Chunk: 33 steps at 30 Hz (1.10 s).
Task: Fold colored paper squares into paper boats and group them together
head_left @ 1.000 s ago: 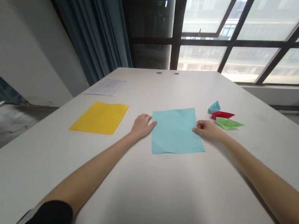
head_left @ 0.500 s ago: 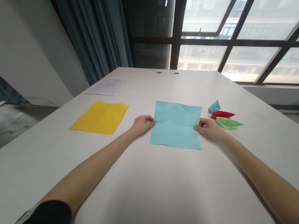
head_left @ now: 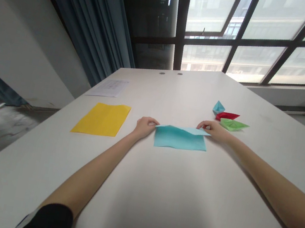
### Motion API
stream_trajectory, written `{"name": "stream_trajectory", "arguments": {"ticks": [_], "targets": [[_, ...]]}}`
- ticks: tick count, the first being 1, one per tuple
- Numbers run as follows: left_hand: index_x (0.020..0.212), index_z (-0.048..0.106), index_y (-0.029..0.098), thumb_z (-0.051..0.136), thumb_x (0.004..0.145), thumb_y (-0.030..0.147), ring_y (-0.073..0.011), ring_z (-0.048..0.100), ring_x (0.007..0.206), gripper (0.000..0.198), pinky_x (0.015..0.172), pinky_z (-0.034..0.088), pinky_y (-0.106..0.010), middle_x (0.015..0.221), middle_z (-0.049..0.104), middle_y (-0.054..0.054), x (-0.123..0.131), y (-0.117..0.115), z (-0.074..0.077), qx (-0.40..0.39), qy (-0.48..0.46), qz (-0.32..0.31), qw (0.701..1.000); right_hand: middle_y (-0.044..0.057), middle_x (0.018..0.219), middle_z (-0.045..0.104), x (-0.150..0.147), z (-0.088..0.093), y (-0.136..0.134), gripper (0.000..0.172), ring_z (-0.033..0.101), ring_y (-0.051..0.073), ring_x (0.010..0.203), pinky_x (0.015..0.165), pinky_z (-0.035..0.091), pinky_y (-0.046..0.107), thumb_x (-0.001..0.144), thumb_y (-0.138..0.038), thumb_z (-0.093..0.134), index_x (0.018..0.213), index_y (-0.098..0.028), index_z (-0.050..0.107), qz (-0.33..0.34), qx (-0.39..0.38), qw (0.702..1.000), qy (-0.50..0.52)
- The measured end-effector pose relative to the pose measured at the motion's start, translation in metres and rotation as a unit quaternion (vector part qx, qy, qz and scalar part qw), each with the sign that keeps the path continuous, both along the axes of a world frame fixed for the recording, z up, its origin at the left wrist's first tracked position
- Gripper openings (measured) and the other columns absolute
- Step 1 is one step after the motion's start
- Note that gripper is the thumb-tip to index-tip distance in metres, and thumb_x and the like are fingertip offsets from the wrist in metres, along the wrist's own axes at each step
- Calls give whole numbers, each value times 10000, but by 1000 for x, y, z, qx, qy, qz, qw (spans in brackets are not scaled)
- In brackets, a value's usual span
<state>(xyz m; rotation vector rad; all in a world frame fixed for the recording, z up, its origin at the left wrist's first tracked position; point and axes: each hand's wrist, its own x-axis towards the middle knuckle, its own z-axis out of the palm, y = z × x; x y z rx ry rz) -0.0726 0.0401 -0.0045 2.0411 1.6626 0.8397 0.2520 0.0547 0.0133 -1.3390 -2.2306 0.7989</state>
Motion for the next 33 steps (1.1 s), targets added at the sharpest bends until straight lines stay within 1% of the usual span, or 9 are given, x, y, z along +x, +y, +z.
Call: {"name": "stream_trajectory", "arguments": {"ticks": [5, 8, 11, 14, 17, 20, 25, 29, 33], "targets": [[771, 721, 258, 470, 739, 196, -228, 535, 976, 260, 913, 375, -413, 930, 666, -24, 5, -4, 4, 43, 89, 7, 995, 63, 945, 638, 0, 2, 3, 322, 572, 169, 802, 764, 441, 285, 712, -154, 407, 868, -175, 689, 41, 65, 995, -61], [775, 716, 259, 476, 789, 321, -262, 502, 1009, 248, 931, 328, -482, 953, 653, -40, 10, -9, 10, 50, 132, 16, 990, 87, 975, 637, -3, 5, 3, 319, 567, 214, 902, 867, 411, 357, 741, -147, 403, 856, -182, 698, 77, 123, 984, -108], [798, 705, 239, 530, 759, 496, -299, 459, 1055, 314, 956, 263, -545, 994, 634, -72, 17, -16, 18, 77, 186, -16, 979, 96, 996, 629, -9, 8, -1, 293, 550, 245, 935, 882, 392, 402, 800, -238, 422, 914, -189, 687, 89, 168, 969, -158], [961, 667, 247, 582, 744, 444, -299, 426, 1103, 305, 975, 253, -534, 1078, 595, -86, 26, -23, 23, 125, 237, -85, 960, 102, 1011, 625, -17, 7, -8, 314, 547, 254, 937, 860, 399, 401, 823, -339, 454, 1022, -190, 646, 111, 189, 959, -177], [1070, 617, 275, 490, 819, 270, -242, 458, 1094, 282, 947, 337, -444, 1145, 564, -70, 36, -29, 23, 112, 246, -183, 945, 99, 1028, 621, -24, 5, -14, 320, 559, 240, 930, 840, 407, 383, 842, -297, 434, 1097, -205, 604, 152, 197, 952, -178], [1119, 590, 258, 456, 842, 337, -234, 470, 1114, 318, 949, 363, -411, 1217, 527, -80, 44, -35, 23, 85, 242, -238, 937, 105, 1045, 612, -30, 5, -21, 342, 565, 235, 927, 844, 407, 383, 861, -327, 410, 1127, -207, 589, 187, 194, 946, -180], [1231, 495, 188, 522, 736, 586, -292, 422, 1192, 636, 993, 326, -437, 1312, 454, -143, 48, -40, 25, 54, 248, -246, 935, 129, 1179, 552, -35, 9, -32, 583, 512, 283, 1038, 900, 373, 432, 777, -559, 486, 1223, -185, 516, 190, 180, 948, -180], [1250, 468, 209, 522, 745, 576, -294, 377, 1241, 627, 1013, 287, -455, 1354, 417, -135, 46, -38, 25, 31, 245, -248, 937, 136, 1201, 532, -35, 7, -34, 628, 482, 288, 1078, 914, 360, 435, 765, -589, 485, 1242, -181, 496, 187, 168, 952, -173], [1260, 450, 255, 526, 741, 582, -310, 339, 1268, 618, 1015, 246, -518, 1379, 392, -115, 44, -36, 25, 7, 234, -240, 942, 133, 1180, 542, -35, 5, -32, 549, 486, 279, 1065, 904, 362, 438, 808, -543, 448, 1229, -195, 507, 177, 160, 958, -161]]}}
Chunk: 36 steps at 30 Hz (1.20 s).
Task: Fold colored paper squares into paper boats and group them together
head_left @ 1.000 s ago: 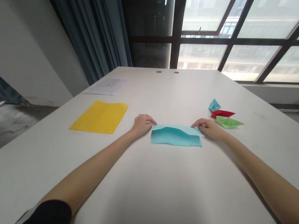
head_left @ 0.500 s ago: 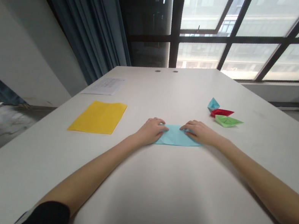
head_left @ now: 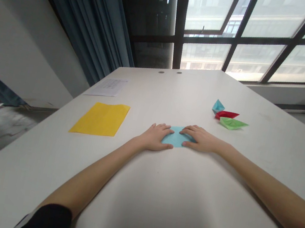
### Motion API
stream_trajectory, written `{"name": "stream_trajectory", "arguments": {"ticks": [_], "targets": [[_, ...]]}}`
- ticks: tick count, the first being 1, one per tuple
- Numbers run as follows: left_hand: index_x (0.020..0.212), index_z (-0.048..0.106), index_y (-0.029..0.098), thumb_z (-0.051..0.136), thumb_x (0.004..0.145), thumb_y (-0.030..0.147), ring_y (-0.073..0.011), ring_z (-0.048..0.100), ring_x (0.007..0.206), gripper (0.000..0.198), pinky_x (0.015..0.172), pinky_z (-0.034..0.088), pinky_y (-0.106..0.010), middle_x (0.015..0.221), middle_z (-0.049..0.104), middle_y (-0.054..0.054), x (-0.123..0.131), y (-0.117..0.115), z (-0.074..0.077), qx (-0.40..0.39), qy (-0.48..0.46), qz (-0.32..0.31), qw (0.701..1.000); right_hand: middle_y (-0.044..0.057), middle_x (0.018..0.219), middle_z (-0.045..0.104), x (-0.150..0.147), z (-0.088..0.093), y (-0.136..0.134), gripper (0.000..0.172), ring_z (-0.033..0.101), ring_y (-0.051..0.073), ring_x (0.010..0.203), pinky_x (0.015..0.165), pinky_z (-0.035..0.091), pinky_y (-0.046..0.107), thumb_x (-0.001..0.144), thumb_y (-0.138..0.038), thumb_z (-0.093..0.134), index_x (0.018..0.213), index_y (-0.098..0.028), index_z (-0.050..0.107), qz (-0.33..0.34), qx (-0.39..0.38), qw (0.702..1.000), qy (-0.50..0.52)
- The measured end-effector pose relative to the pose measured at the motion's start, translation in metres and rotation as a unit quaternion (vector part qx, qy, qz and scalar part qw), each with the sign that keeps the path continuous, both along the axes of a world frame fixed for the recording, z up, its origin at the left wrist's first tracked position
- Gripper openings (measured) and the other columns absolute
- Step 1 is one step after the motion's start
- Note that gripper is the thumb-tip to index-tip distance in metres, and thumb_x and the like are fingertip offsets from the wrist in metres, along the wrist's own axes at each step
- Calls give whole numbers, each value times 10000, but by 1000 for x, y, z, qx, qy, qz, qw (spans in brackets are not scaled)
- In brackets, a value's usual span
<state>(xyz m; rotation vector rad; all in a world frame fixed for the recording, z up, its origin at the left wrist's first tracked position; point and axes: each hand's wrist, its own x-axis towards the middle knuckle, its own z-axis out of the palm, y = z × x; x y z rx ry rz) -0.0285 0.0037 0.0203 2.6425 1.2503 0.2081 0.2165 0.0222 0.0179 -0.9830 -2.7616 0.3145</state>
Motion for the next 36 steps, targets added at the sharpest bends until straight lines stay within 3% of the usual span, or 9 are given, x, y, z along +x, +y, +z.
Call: {"name": "stream_trajectory", "arguments": {"ticks": [5, 10, 15, 18, 21, 28, 36], "targets": [[1206, 508, 259, 477, 754, 609, -344, 364, 1239, 572, 987, 248, -556, 1338, 449, -105, 2, -2, 3, 14, -10, 13, 1000, 127, 1175, 542, 0, 1, 0, 557, 487, 284, 1053, 901, 362, 436, 775, -540, 500, 1217, -201, 511, -5, 7, 1000, 0], [1036, 591, 234, 322, 863, 533, -297, 454, 1141, 437, 928, 327, -487, 1213, 557, -87, 12, -4, 5, 58, 12, 39, 997, 131, 1153, 552, -2, 5, -2, 561, 497, 282, 1032, 884, 370, 426, 764, -555, 506, 1193, -195, 526, 1, 9, 1000, -3], [1037, 544, 191, 408, 833, 518, -301, 471, 1101, 409, 897, 360, -455, 1192, 554, -127, 21, -8, -4, 96, 22, 63, 993, 131, 1114, 574, -12, 4, -8, 507, 500, 287, 1028, 873, 374, 434, 782, -558, 479, 1128, -196, 557, -33, 34, 999, 4], [1112, 499, 177, 429, 830, 492, -308, 428, 1170, 428, 928, 346, -464, 1285, 482, -144, 22, -10, -8, 82, 11, 67, 994, 135, 1190, 548, -17, 0, -11, 498, 467, 289, 1112, 919, 353, 445, 800, -540, 464, 1143, -187, 537, -40, 39, 998, 18], [1244, 413, 172, 375, 856, 473, -303, 320, 1278, 492, 997, 282, -481, 1387, 375, -137, 20, -10, -10, 38, 8, 63, 997, 149, 1322, 457, -16, -4, -10, 594, 399, 289, 1215, 988, 303, 461, 818, -543, 424, 1270, -158, 437, -28, 13, 999, 13], [1426, 11, 169, 154, 817, 666, -262, 17, 1376, 799, 1066, 99, -535, 1498, -10, -81, 6, -7, -1, -92, 109, 58, 988, 103, 1494, 115, -1, 2, -3, 838, 114, 298, 1361, 1066, 90, 552, 777, -680, 329, 1436, -207, 116, -49, -116, 988, -88], [1415, -100, 157, 290, 688, 776, -293, -103, 1362, 1032, 1033, 14, -608, 1469, -147, -92, -22, 4, 13, -176, 172, 100, 964, 67, 1499, -27, 18, 3, 9, 947, -32, 308, 1361, 1048, -21, 589, 720, -721, 376, 1424, -252, -49, -73, -183, 970, -140]]}}
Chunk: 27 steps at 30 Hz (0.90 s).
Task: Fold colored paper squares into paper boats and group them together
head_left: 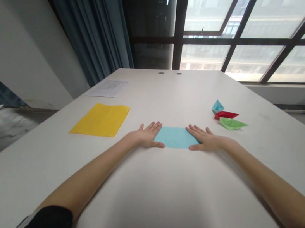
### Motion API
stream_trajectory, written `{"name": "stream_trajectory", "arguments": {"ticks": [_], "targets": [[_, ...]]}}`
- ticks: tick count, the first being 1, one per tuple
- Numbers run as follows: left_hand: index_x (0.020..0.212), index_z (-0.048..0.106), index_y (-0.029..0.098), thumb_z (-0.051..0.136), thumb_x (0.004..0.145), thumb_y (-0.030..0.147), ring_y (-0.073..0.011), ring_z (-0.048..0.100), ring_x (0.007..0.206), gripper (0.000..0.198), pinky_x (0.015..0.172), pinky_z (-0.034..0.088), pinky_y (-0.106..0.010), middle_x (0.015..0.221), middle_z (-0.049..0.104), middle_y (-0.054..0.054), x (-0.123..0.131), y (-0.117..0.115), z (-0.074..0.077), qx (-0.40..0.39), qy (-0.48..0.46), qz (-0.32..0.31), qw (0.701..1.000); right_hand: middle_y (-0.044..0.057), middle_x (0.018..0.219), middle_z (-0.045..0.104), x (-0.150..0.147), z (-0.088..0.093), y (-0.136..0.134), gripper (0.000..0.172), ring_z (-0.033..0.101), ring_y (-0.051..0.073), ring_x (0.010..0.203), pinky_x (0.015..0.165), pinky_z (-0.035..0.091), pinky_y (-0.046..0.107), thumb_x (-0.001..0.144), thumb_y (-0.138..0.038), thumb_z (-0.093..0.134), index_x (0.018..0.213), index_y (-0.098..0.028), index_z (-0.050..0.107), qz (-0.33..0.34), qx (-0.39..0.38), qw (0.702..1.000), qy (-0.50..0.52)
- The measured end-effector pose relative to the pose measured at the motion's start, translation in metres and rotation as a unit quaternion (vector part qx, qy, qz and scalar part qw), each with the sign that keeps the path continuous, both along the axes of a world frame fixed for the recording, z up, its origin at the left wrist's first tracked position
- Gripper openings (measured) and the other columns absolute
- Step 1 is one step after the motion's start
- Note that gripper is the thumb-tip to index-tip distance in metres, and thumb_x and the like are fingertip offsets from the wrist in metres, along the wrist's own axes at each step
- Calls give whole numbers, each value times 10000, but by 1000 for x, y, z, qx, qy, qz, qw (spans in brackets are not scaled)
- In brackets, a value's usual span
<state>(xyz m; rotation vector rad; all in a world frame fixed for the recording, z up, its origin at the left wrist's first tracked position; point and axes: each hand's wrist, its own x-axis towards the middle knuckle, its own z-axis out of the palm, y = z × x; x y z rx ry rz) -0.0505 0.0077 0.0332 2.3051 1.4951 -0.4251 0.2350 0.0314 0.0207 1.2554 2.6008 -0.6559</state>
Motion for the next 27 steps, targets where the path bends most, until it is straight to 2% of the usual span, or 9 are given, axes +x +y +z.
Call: {"name": "stream_trajectory", "arguments": {"ticks": [3, 7, 9, 12, 16, 21, 25, 27], "targets": [[1413, -110, 155, 295, 670, 790, -292, -124, 1358, 1059, 1026, -25, -615, 1468, -152, -82, -5, 2, -2, 2, 3, 0, 1000, 83, 1500, -10, 1, 2, 0, 959, -21, 320, 1360, 1041, -2, 605, 711, -725, 386, 1428, -246, -33, -3, 2, 1000, -11], [1409, -129, 161, 296, 664, 796, -290, -132, 1356, 1068, 1025, -30, -613, 1465, -163, -85, -7, 4, -6, 0, -2, -3, 1000, 127, 1496, 92, -7, 11, -5, 986, 43, 366, 1353, 1033, 5, 615, 657, -716, 478, 1433, -214, 134, 2, 68, 998, -8], [1409, -132, 170, 302, 665, 794, -293, -133, 1356, 1063, 1023, -29, -617, 1463, -170, -86, -8, 5, -7, 0, -4, -2, 1000, 127, 1473, 214, -12, 15, -8, 929, 149, 369, 1337, 1045, 83, 585, 648, -688, 521, 1406, -224, 250, 31, 112, 993, 26], [1408, -134, 180, 310, 667, 790, -298, -135, 1354, 1057, 1020, -8, -625, 1463, -171, -87, -8, 5, -7, 0, -7, -1, 1000, 121, 1362, 419, -19, 20, -11, 816, 354, 341, 1238, 1006, 265, 497, 658, -646, 551, 1337, -225, 387, 71, 146, 984, 74], [1406, -141, 176, 306, 655, 802, -296, -138, 1354, 1075, 1019, 22, -631, 1466, -175, -76, -8, 4, -5, -5, -9, 0, 1000, 111, 1215, 547, -24, 25, -13, 672, 485, 308, 1100, 924, 355, 452, 692, -574, 565, 1261, -229, 477, 83, 149, 982, 85], [1406, -139, 178, 310, 648, 805, -293, -144, 1352, 1082, 1023, 26, -622, 1464, -181, -80, -7, 2, -1, -12, -5, 2, 1000, 95, 1220, 542, -24, 28, -15, 622, 489, 296, 1093, 920, 353, 438, 695, -523, 578, 1245, -247, 490, 100, 131, 983, 80], [1405, -143, 179, 302, 651, 806, -290, -147, 1351, 1077, 1023, 27, -621, 1462, -187, -82, -9, 1, -1, -15, -6, 0, 1000, 83, 1325, 450, -16, 33, -16, 763, 400, 343, 1177, 941, 326, 480, 609, -485, 651, 1306, -285, 414, 78, 131, 987, 54], [1405, -143, 178, 296, 652, 807, -288, -150, 1351, 1075, 1023, 24, -622, 1461, -188, -79, -9, 2, -2, -15, -6, -2, 1000, 79, 1353, 416, -11, 36, -16, 801, 376, 355, 1191, 934, 332, 492, 588, -397, 667, 1327, -296, 375, 59, 131, 989, 30]]}}
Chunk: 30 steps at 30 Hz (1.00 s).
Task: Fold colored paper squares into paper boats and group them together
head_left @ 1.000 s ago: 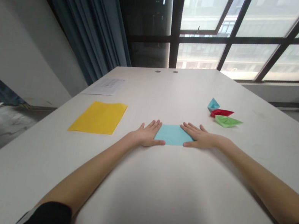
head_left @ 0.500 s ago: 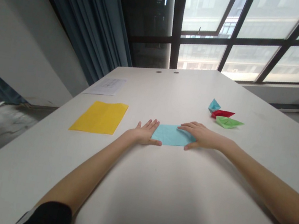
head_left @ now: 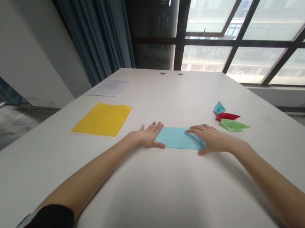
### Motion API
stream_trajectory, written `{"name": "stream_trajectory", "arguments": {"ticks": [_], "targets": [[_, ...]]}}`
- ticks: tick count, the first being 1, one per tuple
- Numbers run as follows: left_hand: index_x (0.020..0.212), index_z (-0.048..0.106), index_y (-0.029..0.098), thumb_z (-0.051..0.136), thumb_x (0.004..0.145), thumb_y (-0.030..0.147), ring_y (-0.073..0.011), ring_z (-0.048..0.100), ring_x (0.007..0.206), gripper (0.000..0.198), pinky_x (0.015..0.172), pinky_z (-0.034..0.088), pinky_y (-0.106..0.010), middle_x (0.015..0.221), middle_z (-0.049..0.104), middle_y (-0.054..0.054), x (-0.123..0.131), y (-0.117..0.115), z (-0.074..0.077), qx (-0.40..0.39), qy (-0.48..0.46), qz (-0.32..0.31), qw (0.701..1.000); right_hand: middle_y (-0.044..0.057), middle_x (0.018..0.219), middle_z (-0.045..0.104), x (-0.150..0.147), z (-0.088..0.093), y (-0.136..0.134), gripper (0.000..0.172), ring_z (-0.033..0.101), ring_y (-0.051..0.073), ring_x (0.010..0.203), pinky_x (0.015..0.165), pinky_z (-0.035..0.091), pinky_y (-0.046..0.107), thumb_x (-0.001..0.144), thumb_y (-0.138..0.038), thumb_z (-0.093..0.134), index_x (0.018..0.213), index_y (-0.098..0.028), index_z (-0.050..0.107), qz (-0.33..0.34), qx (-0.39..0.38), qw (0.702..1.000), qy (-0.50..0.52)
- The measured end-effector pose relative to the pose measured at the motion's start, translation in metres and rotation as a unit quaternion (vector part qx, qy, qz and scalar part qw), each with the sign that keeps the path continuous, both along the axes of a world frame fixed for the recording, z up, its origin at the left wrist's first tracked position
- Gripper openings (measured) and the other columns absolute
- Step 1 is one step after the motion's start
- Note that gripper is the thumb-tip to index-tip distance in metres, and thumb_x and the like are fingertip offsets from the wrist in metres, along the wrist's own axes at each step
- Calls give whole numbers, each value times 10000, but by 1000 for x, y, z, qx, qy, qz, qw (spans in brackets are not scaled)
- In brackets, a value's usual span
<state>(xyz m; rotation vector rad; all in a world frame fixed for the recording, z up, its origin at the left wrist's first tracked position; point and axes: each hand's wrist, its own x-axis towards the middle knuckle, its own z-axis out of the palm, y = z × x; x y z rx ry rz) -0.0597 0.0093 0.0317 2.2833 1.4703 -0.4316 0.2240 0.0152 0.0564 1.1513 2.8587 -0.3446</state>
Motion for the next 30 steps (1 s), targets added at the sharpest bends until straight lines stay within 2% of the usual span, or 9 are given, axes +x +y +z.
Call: {"name": "stream_trajectory", "arguments": {"ticks": [3, 6, 9, 14, 18, 22, 24, 27, 30], "targets": [[1403, -147, 173, 292, 653, 807, -281, -153, 1352, 1076, 1026, 16, -618, 1461, -192, -73, 0, 0, 0, -2, 2, 0, 1000, 70, 1359, 405, 5, 2, 0, 808, 371, 349, 1195, 924, 348, 483, 573, -237, 632, 1331, -302, 356, -10, 11, 1000, -20], [1404, -144, 176, 302, 660, 798, -284, -154, 1351, 1068, 1029, 16, -614, 1460, -193, -75, 0, 0, 0, -4, 5, 2, 1000, 62, 1346, 420, 6, 4, 1, 774, 384, 333, 1190, 920, 361, 465, 582, -174, 586, 1317, -299, 377, -5, 22, 1000, -16], [1407, -137, 190, 317, 668, 786, -289, -152, 1350, 1052, 1031, 12, -610, 1457, -195, -79, 0, 0, -1, -5, 2, 4, 1000, 67, 1278, 492, 5, 5, 2, 607, 449, 308, 1139, 902, 386, 431, 632, -192, 563, 1229, -277, 498, 2, 21, 1000, -9], [1415, -101, 199, 343, 666, 777, -300, -136, 1352, 1045, 1027, 21, -615, 1466, -163, -91, -2, 1, 0, -2, -12, 0, 1000, 58, 1038, 646, 2, 8, 3, 303, 597, 235, 916, 837, 438, 356, 742, -259, 490, 988, -235, 664, 29, -2, 1000, 9], [1424, -46, 206, 338, 685, 765, -301, -72, 1363, 1003, 1041, 39, -587, 1483, -99, -94, -8, 7, 3, -12, -39, -17, 999, 40, 938, 687, -4, 15, 1, 279, 625, 215, 824, 773, 449, 332, 794, -266, 436, 919, -236, 683, 15, 24, 999, 33], [1428, 10, 172, 118, 789, 707, -249, 69, 1373, 840, 1084, 102, -456, 1496, 41, -98, -14, 18, 4, 29, -140, 25, 989, 50, 783, 680, -6, 24, -3, 304, 612, 201, 690, 643, 445, 315, 826, -347, 426, 952, -205, 664, -50, 33, 994, 95], [1424, 39, 122, 64, 792, 703, -223, 111, 1370, 859, 1094, 127, -360, 1494, 69, -111, -18, 22, 5, 53, -188, 53, 979, 47, 718, 659, -3, 26, -3, 324, 595, 189, 643, 602, 441, 306, 817, -395, 449, 948, -185, 658, -116, 24, 981, 153], [1417, 93, 113, 9, 793, 694, -192, 127, 1367, 857, 1088, 150, -284, 1496, 91, -93, -21, 27, 7, 74, -233, 67, 967, 53, 801, 663, 1, 24, 0, 313, 599, 184, 694, 643, 470, 306, 781, -428, 508, 891, -171, 649, -176, -34, 948, 261], [1416, 91, 122, -26, 799, 673, -193, 149, 1363, 836, 1074, 195, -292, 1494, 117, -92, -23, 28, 7, 86, -232, 84, 965, 70, 874, 663, 2, 14, 8, 276, 615, 197, 776, 685, 506, 316, 752, -410, 558, 871, -168, 618, -224, -141, 889, 373]]}}
